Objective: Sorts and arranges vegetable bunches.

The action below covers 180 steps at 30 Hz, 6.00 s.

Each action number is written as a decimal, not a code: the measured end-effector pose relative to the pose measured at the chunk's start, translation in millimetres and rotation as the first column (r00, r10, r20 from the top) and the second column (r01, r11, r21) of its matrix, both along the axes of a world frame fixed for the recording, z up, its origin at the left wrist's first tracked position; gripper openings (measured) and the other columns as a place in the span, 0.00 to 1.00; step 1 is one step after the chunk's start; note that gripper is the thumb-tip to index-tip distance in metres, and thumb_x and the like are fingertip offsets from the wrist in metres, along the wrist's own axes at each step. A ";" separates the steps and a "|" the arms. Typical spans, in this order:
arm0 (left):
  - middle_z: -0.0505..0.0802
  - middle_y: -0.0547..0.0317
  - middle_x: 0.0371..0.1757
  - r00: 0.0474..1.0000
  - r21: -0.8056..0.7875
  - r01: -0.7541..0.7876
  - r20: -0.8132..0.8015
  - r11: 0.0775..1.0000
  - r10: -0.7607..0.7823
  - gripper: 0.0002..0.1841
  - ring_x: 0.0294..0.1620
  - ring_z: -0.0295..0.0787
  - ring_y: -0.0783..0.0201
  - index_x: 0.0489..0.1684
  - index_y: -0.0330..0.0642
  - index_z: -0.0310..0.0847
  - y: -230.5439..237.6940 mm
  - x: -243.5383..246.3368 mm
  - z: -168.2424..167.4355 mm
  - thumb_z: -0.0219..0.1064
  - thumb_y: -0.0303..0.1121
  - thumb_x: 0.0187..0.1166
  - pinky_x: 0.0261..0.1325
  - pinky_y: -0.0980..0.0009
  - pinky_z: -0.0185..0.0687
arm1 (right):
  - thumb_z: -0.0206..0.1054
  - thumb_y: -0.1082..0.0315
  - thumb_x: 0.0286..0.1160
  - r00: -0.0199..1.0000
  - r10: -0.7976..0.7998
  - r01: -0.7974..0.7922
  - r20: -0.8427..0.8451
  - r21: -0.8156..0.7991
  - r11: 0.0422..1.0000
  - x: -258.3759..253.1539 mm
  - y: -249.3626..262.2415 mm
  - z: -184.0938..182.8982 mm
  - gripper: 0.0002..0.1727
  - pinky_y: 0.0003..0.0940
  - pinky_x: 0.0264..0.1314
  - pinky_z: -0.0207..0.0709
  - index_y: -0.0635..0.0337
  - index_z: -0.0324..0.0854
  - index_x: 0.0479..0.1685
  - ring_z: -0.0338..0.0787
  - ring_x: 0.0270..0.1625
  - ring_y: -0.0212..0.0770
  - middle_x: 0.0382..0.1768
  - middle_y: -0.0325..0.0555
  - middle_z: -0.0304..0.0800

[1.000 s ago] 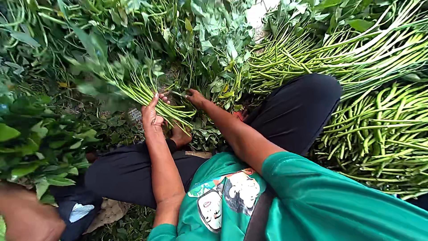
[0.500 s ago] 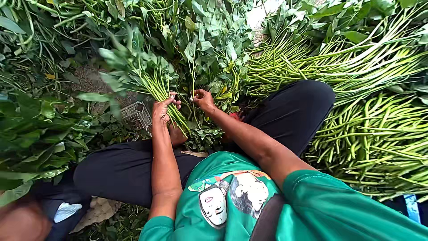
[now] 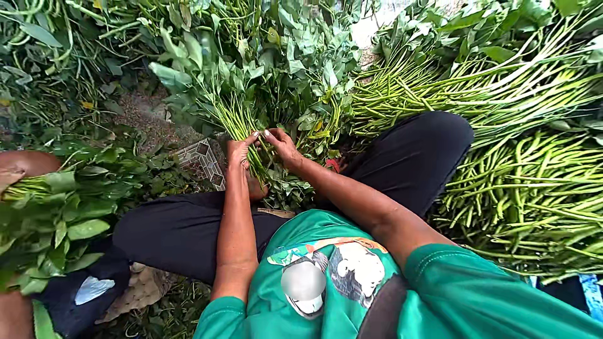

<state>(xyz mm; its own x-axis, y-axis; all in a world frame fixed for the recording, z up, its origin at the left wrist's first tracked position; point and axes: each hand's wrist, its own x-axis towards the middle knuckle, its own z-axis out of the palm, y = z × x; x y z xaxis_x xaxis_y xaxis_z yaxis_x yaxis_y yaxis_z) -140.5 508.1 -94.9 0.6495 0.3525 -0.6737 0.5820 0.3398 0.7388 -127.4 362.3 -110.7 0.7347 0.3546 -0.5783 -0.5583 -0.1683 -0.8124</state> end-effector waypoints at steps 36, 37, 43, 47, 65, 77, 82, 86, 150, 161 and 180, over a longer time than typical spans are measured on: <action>0.96 0.50 0.43 0.869 0.321 -0.307 0.479 0.896 0.127 0.15 0.44 0.97 0.59 0.62 0.27 0.72 59.5 2.7 27.6 0.67 0.24 0.83 0.54 0.63 0.94 | 0.64 0.65 0.85 0.768 0.577 -0.459 0.280 -0.389 0.799 5.4 -9.9 -23.6 0.16 0.63 0.74 0.78 0.67 0.87 0.62 0.90 0.65 0.60 0.61 0.63 0.90; 0.96 0.48 0.42 0.864 0.253 -0.288 0.484 0.924 0.137 0.12 0.43 0.98 0.56 0.61 0.28 0.71 55.1 3.4 31.6 0.63 0.23 0.86 0.54 0.61 0.95 | 0.62 0.66 0.87 0.846 0.466 -0.376 0.258 -0.330 0.866 22.6 -8.8 -23.7 0.18 0.57 0.74 0.79 0.67 0.83 0.68 0.90 0.66 0.56 0.66 0.61 0.88; 0.92 0.51 0.34 0.953 -0.169 -0.158 0.231 0.973 0.195 0.07 0.32 0.95 0.55 0.54 0.35 0.76 32.3 4.6 33.4 0.60 0.30 0.89 0.41 0.58 0.96 | 0.63 0.60 0.88 0.982 -0.104 0.094 -0.157 -0.072 0.993 87.6 6.9 -64.6 0.38 0.51 0.62 0.87 0.57 0.51 0.93 0.88 0.68 0.56 0.82 0.62 0.72; 0.93 0.54 0.31 0.957 -0.031 -0.193 0.216 0.981 0.195 0.06 0.28 0.94 0.59 0.53 0.35 0.76 24.2 7.7 28.0 0.63 0.28 0.88 0.37 0.62 0.95 | 0.66 0.56 0.86 0.951 -0.155 0.120 -0.268 -0.142 0.983 90.3 21.2 -86.3 0.44 0.56 0.61 0.87 0.53 0.43 0.96 0.89 0.66 0.61 0.80 0.66 0.73; 0.96 0.49 0.43 0.933 0.019 0.025 0.358 1.000 -0.030 0.09 0.33 0.93 0.62 0.53 0.32 0.82 -5.6 11.4 34.8 0.68 0.20 0.79 0.34 0.70 0.90 | 0.68 0.56 0.83 0.882 0.213 -0.039 0.420 -0.387 0.921 120.2 -34.4 57.6 0.17 0.49 0.61 0.85 0.61 0.92 0.51 0.94 0.47 0.44 0.44 0.49 0.96; 0.91 0.53 0.34 0.990 0.065 0.004 0.143 0.998 -0.013 0.20 0.25 0.89 0.63 0.56 0.32 0.78 -29.4 0.9 22.2 0.79 0.24 0.69 0.28 0.67 0.90 | 0.64 0.55 0.86 0.764 0.410 -0.133 0.498 -0.500 0.856 77.9 10.5 64.3 0.18 0.60 0.63 0.81 0.61 0.90 0.51 0.93 0.56 0.54 0.48 0.54 0.95; 0.91 0.51 0.38 0.978 0.131 -0.119 0.184 0.984 0.094 0.19 0.31 0.90 0.64 0.55 0.31 0.79 -15.4 1.3 15.0 0.79 0.21 0.67 0.38 0.66 0.91 | 0.61 0.67 0.86 0.505 0.548 -0.121 0.667 -0.574 0.810 27.8 3.6 43.4 0.14 0.59 0.64 0.83 0.69 0.89 0.51 0.90 0.63 0.64 0.53 0.63 0.91; 0.94 0.51 0.39 0.950 0.146 -0.232 0.245 0.962 0.192 0.19 0.36 0.93 0.63 0.57 0.30 0.78 2.4 3.2 14.9 0.77 0.21 0.70 0.46 0.67 0.92 | 0.61 0.75 0.82 0.450 0.594 -0.209 0.667 -0.568 0.796 -12.8 -9.1 28.8 0.10 0.56 0.65 0.83 0.71 0.88 0.47 0.90 0.60 0.64 0.48 0.64 0.91; 0.92 0.55 0.42 0.987 -0.279 0.090 0.157 0.956 -0.048 0.11 0.40 0.91 0.64 0.54 0.38 0.80 -24.7 -6.8 8.1 0.68 0.20 0.77 0.46 0.67 0.90 | 0.68 0.70 0.81 0.995 -0.081 0.074 0.055 0.126 0.989 -3.5 -40.0 28.1 0.21 0.40 0.50 0.89 0.69 0.73 0.69 0.92 0.47 0.43 0.56 0.56 0.88; 0.94 0.55 0.40 0.981 -0.068 0.030 0.193 0.997 -0.016 0.14 0.38 0.92 0.66 0.56 0.33 0.81 -11.7 -4.8 19.3 0.70 0.17 0.74 0.43 0.70 0.91 | 0.71 0.75 0.77 0.955 -0.060 0.024 0.292 0.127 0.992 -25.5 -33.3 34.3 0.08 0.37 0.52 0.90 0.75 0.86 0.43 0.94 0.38 0.37 0.37 0.51 0.94; 0.95 0.57 0.46 0.930 -0.115 0.225 0.321 0.968 -0.178 0.16 0.42 0.94 0.66 0.65 0.40 0.79 14.3 -15.7 28.5 0.65 0.21 0.81 0.46 0.71 0.91 | 0.61 0.56 0.89 0.528 0.648 -0.486 0.549 -0.430 0.761 -40.8 -55.2 50.4 0.22 0.60 0.58 0.81 0.70 0.87 0.40 0.92 0.49 0.59 0.40 0.60 0.91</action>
<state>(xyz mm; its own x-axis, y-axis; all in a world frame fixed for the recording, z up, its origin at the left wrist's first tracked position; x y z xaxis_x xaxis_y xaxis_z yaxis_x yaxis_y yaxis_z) -156.1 522.4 -66.4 0.8788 0.1047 -0.4656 0.4035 0.3578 0.8421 -168.2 307.1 -60.2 0.6182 0.7687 -0.1640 0.3524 -0.4576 -0.8163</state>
